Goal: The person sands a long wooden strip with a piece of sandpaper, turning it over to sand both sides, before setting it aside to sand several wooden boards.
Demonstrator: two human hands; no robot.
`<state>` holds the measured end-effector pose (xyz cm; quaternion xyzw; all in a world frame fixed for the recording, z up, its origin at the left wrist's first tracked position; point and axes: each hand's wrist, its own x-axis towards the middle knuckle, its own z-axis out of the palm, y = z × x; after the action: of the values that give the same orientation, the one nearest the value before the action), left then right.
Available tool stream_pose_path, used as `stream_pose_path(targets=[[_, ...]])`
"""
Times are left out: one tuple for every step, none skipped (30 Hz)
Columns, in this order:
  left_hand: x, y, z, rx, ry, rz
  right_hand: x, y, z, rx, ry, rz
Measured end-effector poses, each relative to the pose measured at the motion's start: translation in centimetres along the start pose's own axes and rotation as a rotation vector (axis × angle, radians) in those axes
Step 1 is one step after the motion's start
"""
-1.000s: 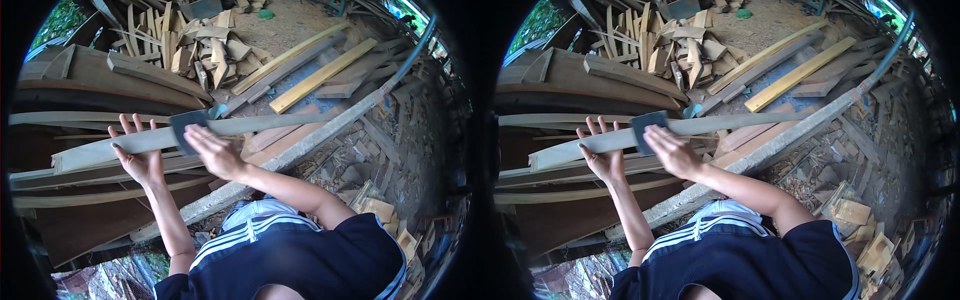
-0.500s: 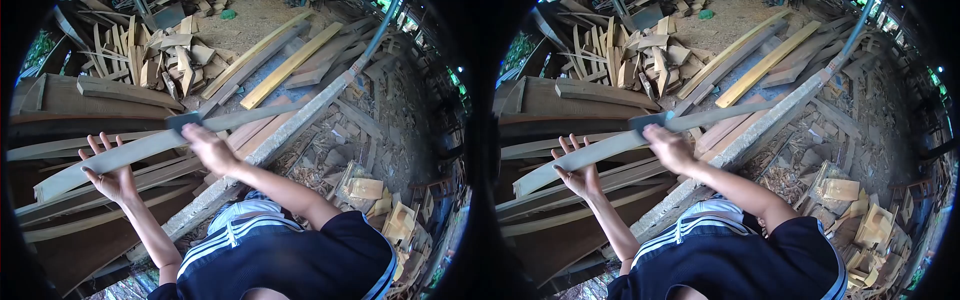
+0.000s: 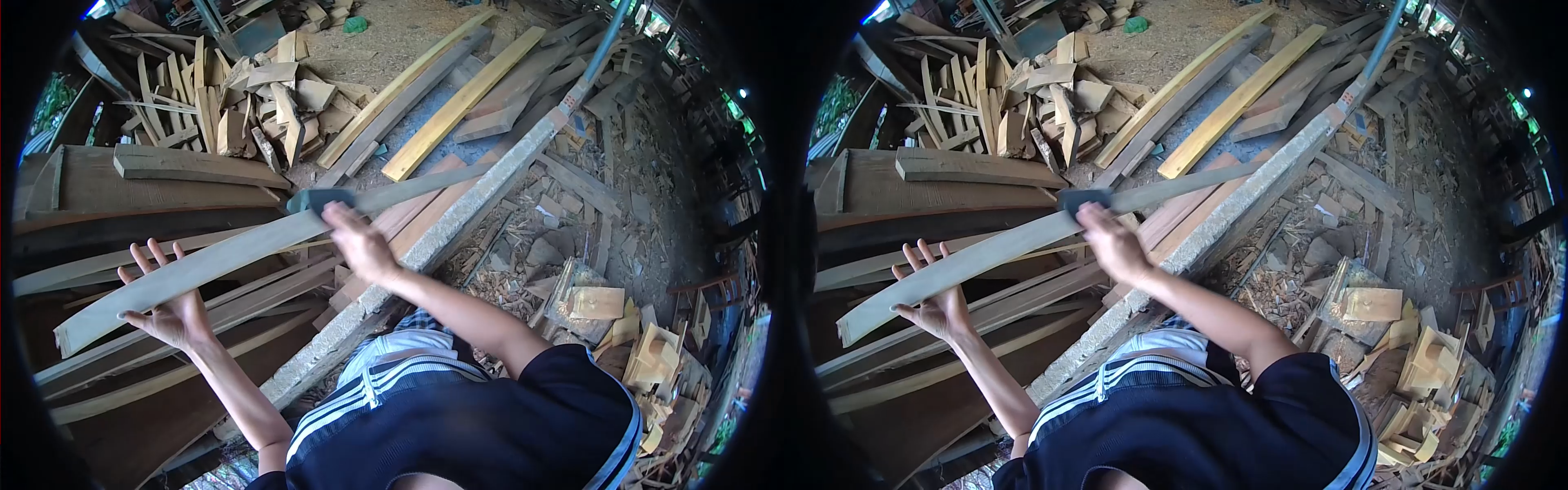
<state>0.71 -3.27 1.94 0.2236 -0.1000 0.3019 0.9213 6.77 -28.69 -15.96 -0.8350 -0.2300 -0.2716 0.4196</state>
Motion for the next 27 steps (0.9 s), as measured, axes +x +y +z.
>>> stream_pose_path(targets=[[0.0,0.1,0.2,-0.005,0.017,-0.004,-0.1,2.1,-1.2,0.007,-0.071,0.254],[0.1,0.2,-0.1,-0.004,0.02,0.005,-0.7,5.6,-1.6,0.015,-0.023,0.36],[0.3,0.3,-0.5,-0.012,-0.004,0.006,-0.6,7.4,-3.3,-0.18,-0.113,0.495],[0.4,0.3,-0.8,-0.018,-0.029,0.003,-2.2,13.0,-1.1,-0.29,0.231,0.224],[0.4,0.0,-0.6,-0.02,-0.03,0.002,-1.4,11.8,-1.7,-0.235,0.031,0.452],[0.5,-0.3,-0.2,0.027,-0.038,0.04,0.3,9.0,-3.1,-0.176,-0.169,0.676],[0.6,-0.7,0.1,0.079,-0.043,0.07,1.7,5.0,-3.9,-0.017,-0.199,0.668],[0.7,-1.2,0.1,0.079,-0.039,0.061,0.1,6.2,0.0,-0.113,0.048,0.249],[1.1,-1.5,0.2,0.068,-0.065,0.068,1.1,2.0,-0.8,0.001,-0.021,0.244],[1.5,-1.8,0.3,0.059,-0.095,0.076,0.9,0.3,-0.2,0.048,0.0,0.098],[1.9,-2.2,0.2,0.122,-0.073,0.119,1.2,-0.5,-1.0,0.058,-0.009,0.038],[2.4,-2.0,-0.5,0.13,-0.075,0.118,1.3,-0.8,-1.9,0.07,-0.02,-0.022],[2.9,-1.5,-1.4,0.073,-0.196,0.019,1.1,1.0,-2.1,0.043,-0.031,0.075],[3.2,-1.0,-2.1,0.014,-0.317,-0.072,0.8,3.9,-2.3,0.017,-0.045,0.164],[2.3,-1.6,-0.4,0.068,-0.167,-0.014,0.3,7.1,-2.8,0.028,-0.052,0.335],[2.0,-1.9,-0.1,0.078,-0.166,0.001,0.1,9.9,-3.9,0.039,-0.061,0.503],[1.8,-2.1,-0.3,0.055,-0.135,-0.006,2.2,9.1,-7.2,-0.02,-0.295,0.909],[1.8,-2.4,-0.4,0.029,-0.106,-0.016,0.3,13.7,-6.0,-0.078,-0.141,0.807],[1.6,-3.0,-0.2,0.055,-0.044,0.003,-1.9,18.5,-3.5,-0.276,0.141,0.488],[1.3,-3.7,-0.2,0.054,-0.044,0.011,-2.0,19.5,-3.0,-0.414,0.166,0.428],[1.0,-4.3,-0.3,0.012,-0.104,-0.03,-0.1,16.7,-4.3,-0.263,-0.044,0.668],[0.8,-4.7,-0.5,-0.027,-0.16,-0.071,2.4,11.7,-6.0,-0.106,-0.262,0.901],[1.0,-5.0,-0.9,0.008,-0.103,-0.062,2.9,8.8,-5.6,-0.077,-0.281,0.812],[1.3,-5.3,-1.8,-0.018,-0.207,-0.108,0.2,10.2,-1.0,-0.189,0.12,0.188],[1.0,-6.0,0.2,0.081,0.004,-0.042,0.2,7.8,-2.0,-0.169,0.085,0.074],[0.5,-7.0,2.5,0.181,0.212,0.032,1.0,5.3,-2.8,-0.138,0.057,-0.043],[0.4,-7.2,3.0,0.174,0.238,0.035,0.6,5.8,-2.5,-0.077,0.038,0.022]])
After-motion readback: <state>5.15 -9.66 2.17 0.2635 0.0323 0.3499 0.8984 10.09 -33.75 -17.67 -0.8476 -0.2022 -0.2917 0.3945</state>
